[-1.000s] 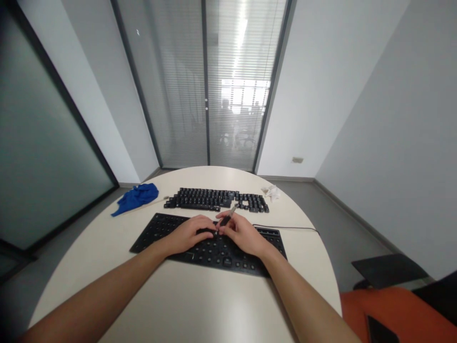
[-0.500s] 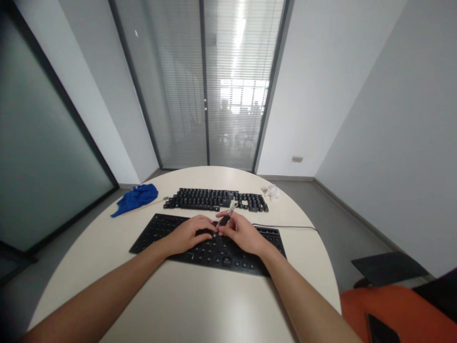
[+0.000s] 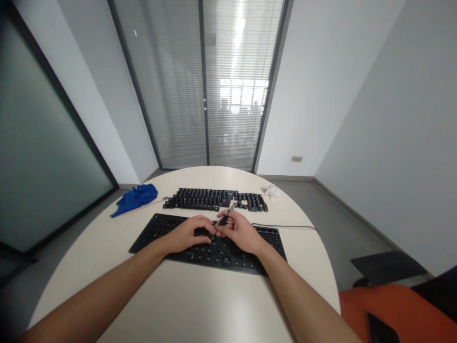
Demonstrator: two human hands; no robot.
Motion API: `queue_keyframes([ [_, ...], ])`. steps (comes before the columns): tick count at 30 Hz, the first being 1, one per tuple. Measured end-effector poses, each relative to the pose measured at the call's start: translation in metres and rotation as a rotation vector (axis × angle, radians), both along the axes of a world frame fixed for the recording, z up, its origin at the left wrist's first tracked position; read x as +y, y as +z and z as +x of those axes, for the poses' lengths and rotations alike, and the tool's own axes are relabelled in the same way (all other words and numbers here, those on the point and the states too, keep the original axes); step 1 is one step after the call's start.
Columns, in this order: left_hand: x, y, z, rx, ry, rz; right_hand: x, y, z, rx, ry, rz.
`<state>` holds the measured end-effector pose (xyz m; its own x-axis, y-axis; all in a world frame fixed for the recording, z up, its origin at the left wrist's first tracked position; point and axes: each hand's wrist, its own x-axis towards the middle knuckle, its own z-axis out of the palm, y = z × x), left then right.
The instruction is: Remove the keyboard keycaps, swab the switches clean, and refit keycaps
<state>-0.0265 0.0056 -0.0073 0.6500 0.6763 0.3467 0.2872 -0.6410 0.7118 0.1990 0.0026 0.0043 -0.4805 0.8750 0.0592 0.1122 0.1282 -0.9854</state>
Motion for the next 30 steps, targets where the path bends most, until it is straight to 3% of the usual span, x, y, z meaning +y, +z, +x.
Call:
queue_keyframes([
  [17,-0.0031,0.0027,0.0025,0.014,0.149,-0.135,0.0023,-0.0047,-0.0055,0.058,-0.116,-0.093],
  [26,-0.0032,0.002,0.0006,-0.148,0.104,-0.202,0.0026,0.0021,-0.0041,0.101,-0.131,-0.133],
  [30,-0.0037,0.0028,-0.0008,-0.103,0.126,-0.122,0.004,0.0023,-0.0023,0.106,-0.174,-0.164],
])
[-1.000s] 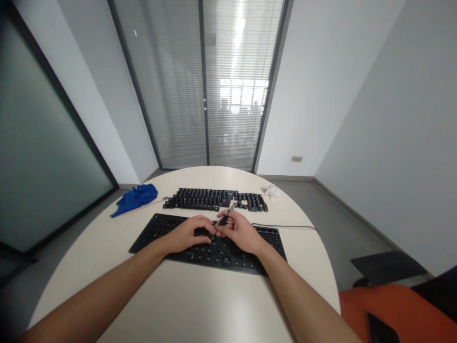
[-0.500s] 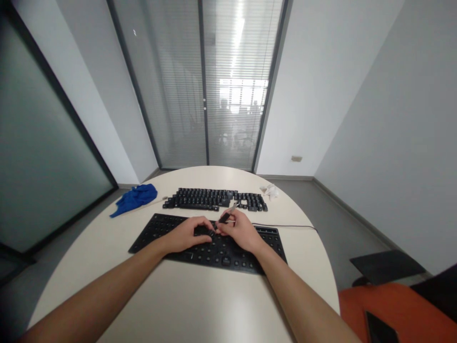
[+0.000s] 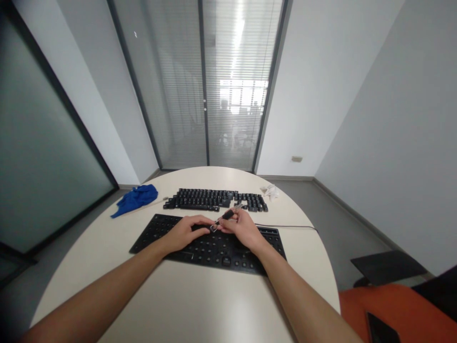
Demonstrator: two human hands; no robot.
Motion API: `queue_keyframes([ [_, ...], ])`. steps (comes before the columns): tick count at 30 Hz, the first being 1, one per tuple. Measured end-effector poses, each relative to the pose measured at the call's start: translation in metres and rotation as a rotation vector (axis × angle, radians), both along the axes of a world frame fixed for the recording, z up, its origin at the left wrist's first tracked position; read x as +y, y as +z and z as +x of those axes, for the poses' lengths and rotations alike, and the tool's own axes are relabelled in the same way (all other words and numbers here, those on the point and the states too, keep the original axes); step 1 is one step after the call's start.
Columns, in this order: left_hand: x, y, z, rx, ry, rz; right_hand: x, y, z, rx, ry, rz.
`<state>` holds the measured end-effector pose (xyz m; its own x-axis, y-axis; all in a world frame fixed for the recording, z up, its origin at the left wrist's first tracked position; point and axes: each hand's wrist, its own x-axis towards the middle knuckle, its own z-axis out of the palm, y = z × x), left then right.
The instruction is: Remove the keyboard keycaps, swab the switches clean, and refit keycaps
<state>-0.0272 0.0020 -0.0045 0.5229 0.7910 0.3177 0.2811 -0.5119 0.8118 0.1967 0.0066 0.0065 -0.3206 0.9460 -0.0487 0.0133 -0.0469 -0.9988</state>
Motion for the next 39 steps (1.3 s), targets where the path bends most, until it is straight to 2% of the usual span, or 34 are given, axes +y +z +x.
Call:
queue_keyframes([
  [6,0.0,0.001,-0.002,-0.026,0.017,0.005,0.005,-0.004,0.004,0.008,-0.065,-0.01],
  [11,0.003,-0.001,-0.001,-0.054,0.078,0.076,0.01,-0.004,0.016,0.011,-0.09,-0.003],
  [15,0.006,-0.005,0.003,0.077,0.121,0.107,0.014,-0.004,0.028,-0.036,-0.056,-0.01],
  [22,0.006,-0.008,0.003,0.327,0.158,0.311,0.017,-0.001,0.039,-0.068,-0.034,0.014],
  [25,0.006,-0.007,0.001,0.414,0.122,0.382,0.017,0.0,0.041,-0.075,-0.005,0.022],
  [31,0.006,-0.003,0.0,0.513,0.092,0.482,0.02,0.001,0.045,-0.133,0.029,0.087],
  [39,-0.001,0.002,0.01,0.576,0.128,0.563,0.019,0.002,0.046,-0.129,0.025,0.071],
])
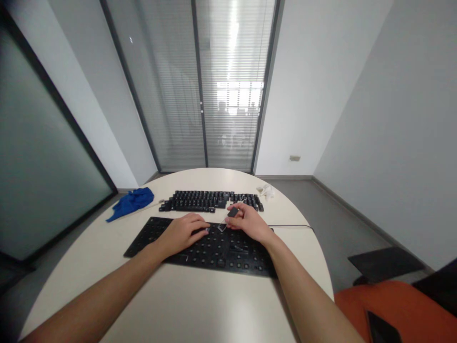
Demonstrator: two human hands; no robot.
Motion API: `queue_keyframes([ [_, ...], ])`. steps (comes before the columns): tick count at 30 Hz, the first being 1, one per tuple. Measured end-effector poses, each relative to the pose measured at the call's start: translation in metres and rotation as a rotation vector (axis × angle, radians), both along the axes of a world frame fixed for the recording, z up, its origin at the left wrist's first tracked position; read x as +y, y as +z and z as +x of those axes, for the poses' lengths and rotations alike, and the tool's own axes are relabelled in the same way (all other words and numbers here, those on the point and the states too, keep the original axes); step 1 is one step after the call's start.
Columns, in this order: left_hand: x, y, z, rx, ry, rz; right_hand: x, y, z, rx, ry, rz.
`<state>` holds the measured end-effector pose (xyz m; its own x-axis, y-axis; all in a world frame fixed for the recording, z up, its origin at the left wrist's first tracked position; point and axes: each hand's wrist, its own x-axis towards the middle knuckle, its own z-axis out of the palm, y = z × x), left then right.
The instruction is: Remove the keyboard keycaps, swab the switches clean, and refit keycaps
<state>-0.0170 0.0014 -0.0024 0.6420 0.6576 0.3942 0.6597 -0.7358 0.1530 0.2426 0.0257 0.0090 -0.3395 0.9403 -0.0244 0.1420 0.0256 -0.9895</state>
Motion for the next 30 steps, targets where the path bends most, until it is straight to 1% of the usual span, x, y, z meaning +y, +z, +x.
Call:
queue_keyframes([
  [4,-0.002,0.004,0.001,0.041,-0.009,0.001,0.0,0.001,0.0,0.007,0.0,-0.007],
  [9,-0.001,0.004,-0.001,0.072,-0.001,0.007,0.0,0.0,0.001,-0.007,0.009,0.013],
  [14,0.004,0.01,-0.001,0.057,0.029,0.035,0.0,0.0,0.002,-0.003,-0.004,0.015],
  [17,0.013,0.018,0.008,0.031,0.084,0.059,0.001,0.001,0.002,0.023,-0.008,0.009],
  [22,0.032,0.026,0.032,0.106,0.149,0.102,0.002,0.003,0.003,0.046,-0.027,0.004],
  [26,0.049,0.024,0.048,0.185,0.184,0.101,0.002,0.002,0.003,0.049,-0.042,0.0],
  [30,0.06,0.017,0.056,0.231,0.193,0.097,0.002,0.003,0.004,0.044,-0.051,-0.007],
])
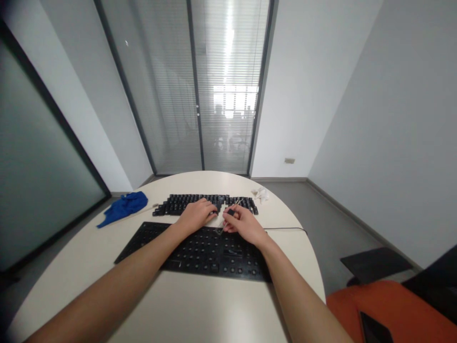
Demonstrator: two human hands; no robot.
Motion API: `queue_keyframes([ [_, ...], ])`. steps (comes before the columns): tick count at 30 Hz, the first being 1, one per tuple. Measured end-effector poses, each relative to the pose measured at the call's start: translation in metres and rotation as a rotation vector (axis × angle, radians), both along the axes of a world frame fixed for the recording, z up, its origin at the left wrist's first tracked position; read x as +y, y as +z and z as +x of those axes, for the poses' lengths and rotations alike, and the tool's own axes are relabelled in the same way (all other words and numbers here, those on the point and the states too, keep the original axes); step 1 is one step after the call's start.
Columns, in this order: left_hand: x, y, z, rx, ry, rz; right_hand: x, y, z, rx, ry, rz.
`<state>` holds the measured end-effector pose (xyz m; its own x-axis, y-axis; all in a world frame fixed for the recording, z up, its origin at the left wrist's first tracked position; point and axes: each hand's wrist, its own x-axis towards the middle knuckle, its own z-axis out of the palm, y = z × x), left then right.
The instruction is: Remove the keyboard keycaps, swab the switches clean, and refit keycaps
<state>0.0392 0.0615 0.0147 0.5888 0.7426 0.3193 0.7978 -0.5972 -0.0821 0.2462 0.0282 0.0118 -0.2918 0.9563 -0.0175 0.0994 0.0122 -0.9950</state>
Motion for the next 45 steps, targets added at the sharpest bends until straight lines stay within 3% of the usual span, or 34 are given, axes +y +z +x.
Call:
queue_keyframes([
  [10,0.007,-0.017,0.004,-0.021,0.052,-0.024,0.0,0.0,0.0,0.016,-0.007,0.004],
  [35,0.0,-0.013,0.0,-0.053,0.103,-0.041,0.001,0.0,-0.001,-0.02,-0.008,-0.007],
  [40,-0.016,-0.008,-0.002,-0.108,0.105,-0.052,0.001,0.0,-0.001,-0.023,0.015,-0.002],
  [45,-0.047,-0.007,-0.015,-0.286,-0.075,-0.227,-0.009,0.011,-0.002,-0.065,0.184,0.083],
])
